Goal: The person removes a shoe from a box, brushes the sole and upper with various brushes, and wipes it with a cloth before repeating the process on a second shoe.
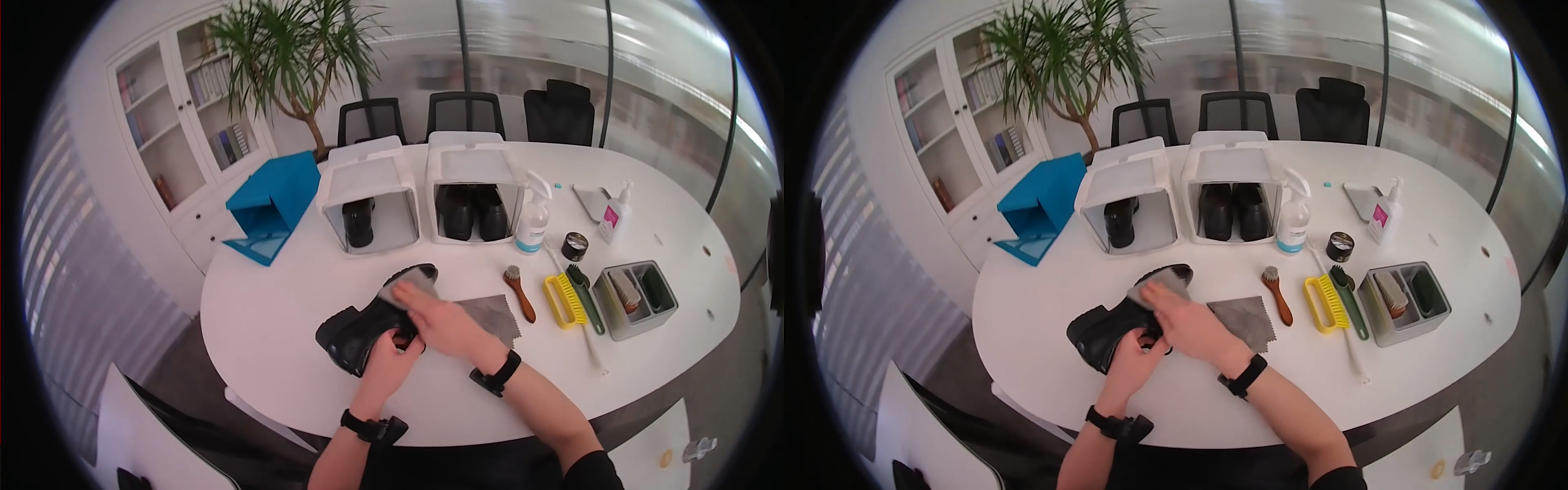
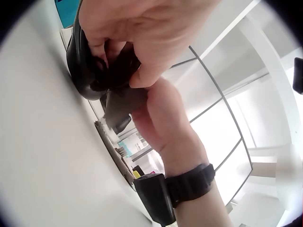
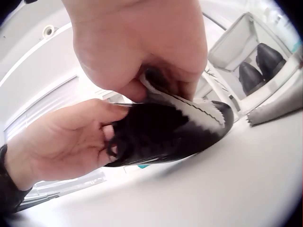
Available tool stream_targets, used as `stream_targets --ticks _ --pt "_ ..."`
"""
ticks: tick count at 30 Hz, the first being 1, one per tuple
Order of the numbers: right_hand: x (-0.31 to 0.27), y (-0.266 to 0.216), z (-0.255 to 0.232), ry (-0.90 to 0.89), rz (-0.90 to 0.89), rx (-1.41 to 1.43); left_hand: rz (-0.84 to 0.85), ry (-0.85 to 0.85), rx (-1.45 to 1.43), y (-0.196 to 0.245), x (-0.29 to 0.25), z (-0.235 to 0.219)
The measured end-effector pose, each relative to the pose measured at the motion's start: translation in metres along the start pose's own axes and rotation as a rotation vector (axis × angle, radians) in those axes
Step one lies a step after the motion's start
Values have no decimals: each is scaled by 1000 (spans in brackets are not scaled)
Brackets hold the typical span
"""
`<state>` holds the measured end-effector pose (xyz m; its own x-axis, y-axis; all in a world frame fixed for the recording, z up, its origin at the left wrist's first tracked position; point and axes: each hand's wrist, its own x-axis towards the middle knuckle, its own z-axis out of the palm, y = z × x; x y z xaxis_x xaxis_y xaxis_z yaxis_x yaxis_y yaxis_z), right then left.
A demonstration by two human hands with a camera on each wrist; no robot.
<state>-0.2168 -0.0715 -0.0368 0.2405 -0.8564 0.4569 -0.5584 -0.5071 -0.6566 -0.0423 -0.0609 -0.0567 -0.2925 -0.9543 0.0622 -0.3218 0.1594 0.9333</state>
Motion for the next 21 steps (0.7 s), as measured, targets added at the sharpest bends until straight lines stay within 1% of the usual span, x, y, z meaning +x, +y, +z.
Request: stream_targets --ticks 1,2,3,4,5,7,8,9,10,11,12,14,15,17,18,20,21 --pt "1 -6 1 -39 -72 53 13 -9 26 -4 2 0" --pt "4 -8 1 -8 -79 61 29 -16 9 -8 2 1" --pt "8 -10 2 -67 -182 75 45 -25 -6 -14 2 1" --pt "10 -11 3 -126 -284 87 66 -12 101 -24 3 2" --pt "13 -11 4 -96 -295 93 81 -18 129 -24 3 3" --pt "18 -9 9 -156 -325 167 432 75 380 -18 2 7" --pt "19 -8 11 -135 -347 160 345 17 317 -12 0 7" --pt "20 -10 13 -132 -348 170 340 16 326 -25 8 5" --pt "19 -12 15 -122 -389 177 446 64 474 -49 18 4" --pt "18 -15 16 -115 -428 181 551 111 618 -61 23 4" --pt "18 -18 17 -119 -418 189 540 104 616 -72 25 0" --pt "16 -22 20 -99 -511 136 660 83 688 -76 26 -6" --pt "17 -20 20 -101 -505 140 655 78 686 -75 26 -4" --pt "21 -18 20 -81 -514 114 595 95 584 -57 21 -4" --pt "23 -17 18 -85 -514 115 592 98 583 -49 22 -5" --pt "25 -11 14 -88 -418 85 577 136 413 -35 25 -7" --pt "26 -5 13 -89 -413 87 573 133 412 -34 24 -10"
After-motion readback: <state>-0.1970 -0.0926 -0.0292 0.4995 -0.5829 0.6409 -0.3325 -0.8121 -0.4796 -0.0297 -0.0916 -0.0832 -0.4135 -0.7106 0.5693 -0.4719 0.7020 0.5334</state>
